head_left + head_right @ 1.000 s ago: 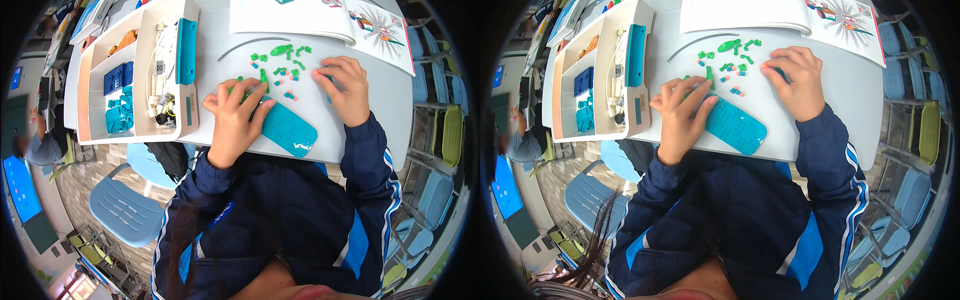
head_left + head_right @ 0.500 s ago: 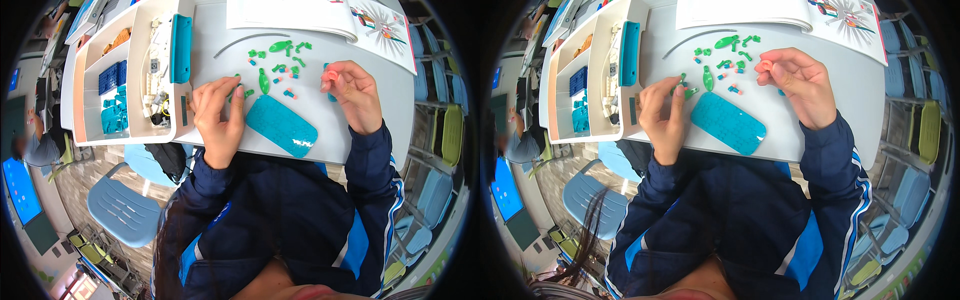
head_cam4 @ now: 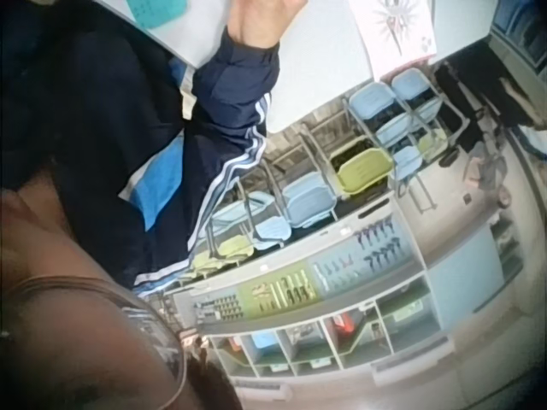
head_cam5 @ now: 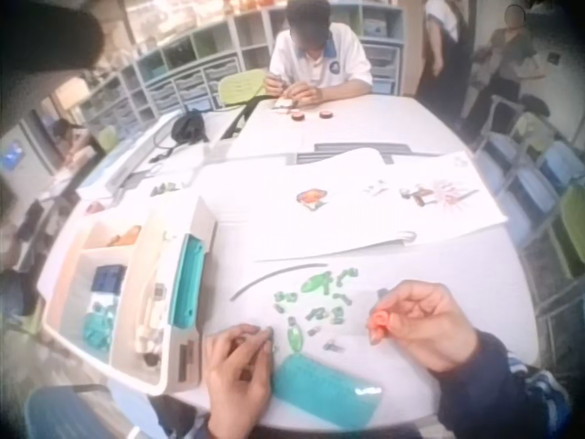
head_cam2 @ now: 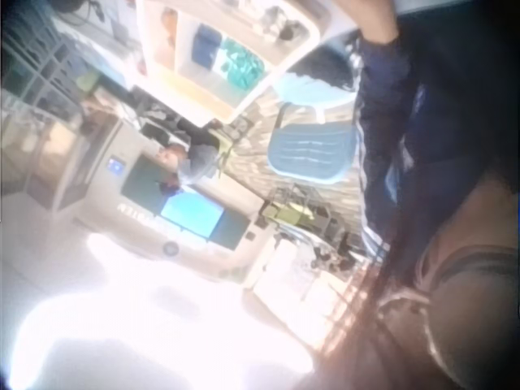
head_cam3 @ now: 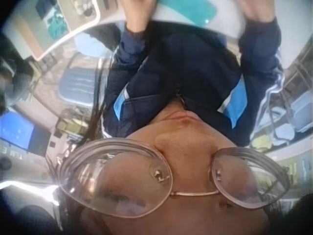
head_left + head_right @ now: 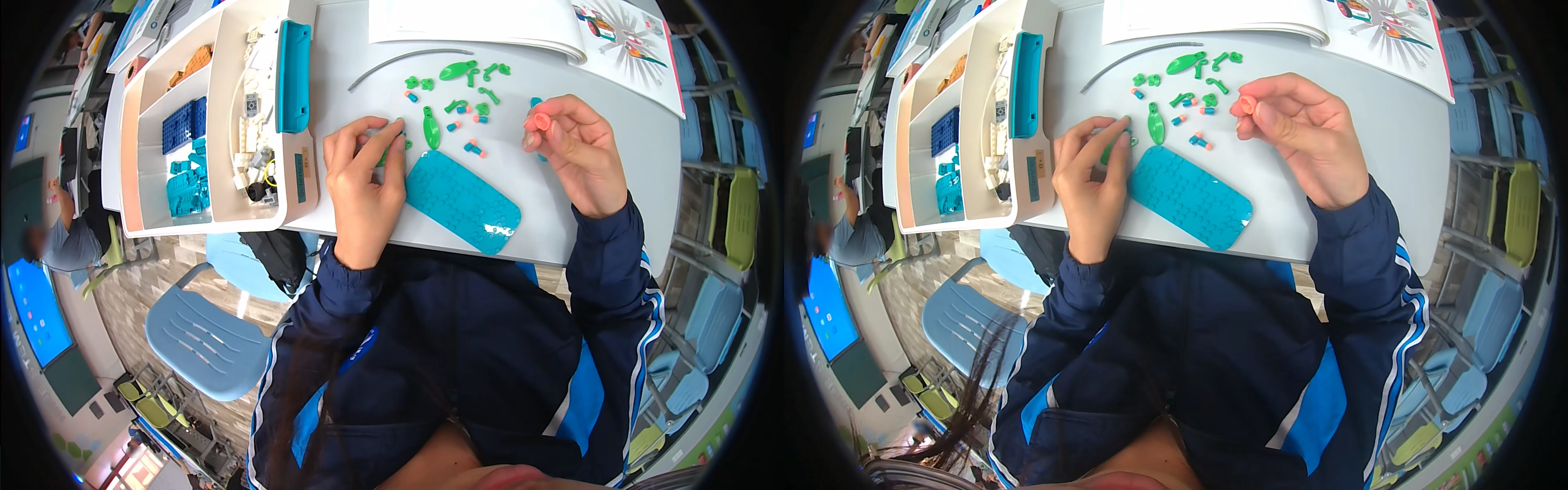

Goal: The person assembles small plastic building blocks by hand, picking pieces from a tray and connecting them on a table. They occasionally flip pages in an instruction booklet to follow the build sequence.

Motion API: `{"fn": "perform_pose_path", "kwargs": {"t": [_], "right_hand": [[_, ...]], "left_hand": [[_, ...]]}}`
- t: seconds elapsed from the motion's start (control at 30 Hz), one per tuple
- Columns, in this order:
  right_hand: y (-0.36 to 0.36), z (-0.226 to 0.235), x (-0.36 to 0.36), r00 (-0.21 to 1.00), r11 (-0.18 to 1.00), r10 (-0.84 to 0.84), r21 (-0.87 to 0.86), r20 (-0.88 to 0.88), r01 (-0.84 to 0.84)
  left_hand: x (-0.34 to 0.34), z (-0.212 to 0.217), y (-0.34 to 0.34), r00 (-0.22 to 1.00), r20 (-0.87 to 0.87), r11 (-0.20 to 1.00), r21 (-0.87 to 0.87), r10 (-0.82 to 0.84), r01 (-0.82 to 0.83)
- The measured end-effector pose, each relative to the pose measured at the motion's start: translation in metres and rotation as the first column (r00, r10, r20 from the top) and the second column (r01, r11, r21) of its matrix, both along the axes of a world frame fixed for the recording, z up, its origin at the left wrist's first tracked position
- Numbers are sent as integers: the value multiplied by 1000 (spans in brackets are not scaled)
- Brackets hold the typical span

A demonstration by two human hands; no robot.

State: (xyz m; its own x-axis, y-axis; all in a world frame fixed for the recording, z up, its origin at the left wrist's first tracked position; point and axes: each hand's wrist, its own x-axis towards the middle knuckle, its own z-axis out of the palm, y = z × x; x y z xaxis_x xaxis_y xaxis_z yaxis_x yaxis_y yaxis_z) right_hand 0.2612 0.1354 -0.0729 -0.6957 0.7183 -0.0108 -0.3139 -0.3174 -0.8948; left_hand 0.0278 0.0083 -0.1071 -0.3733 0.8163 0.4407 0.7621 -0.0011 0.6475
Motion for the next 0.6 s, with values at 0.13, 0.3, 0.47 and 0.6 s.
{"fn": "perform_pose_path", "kwargs": {"t": [0.13, 0.3, 0.47, 0.6], "right_hand": [[-2, 3, -2, 997, 999, -29, 41, 65, 27], [-6, 6, -4, 986, 996, -62, 74, 153, 51], [-7, 6, -7, 980, 993, -67, 110, 185, 47], [-9, 5, -9, 974, 989, -93, 132, 206, 66]], "left_hand": [[4, 2, 0, 995, 96, 1000, -16, 0, 1], [0, -1, 1, 998, -51, 999, -3, -33, 33], [6, 5, -1, 997, -68, 999, -10, -37, 36], [5, 4, 2, 992, -93, 996, 17, -83, 85]]}}
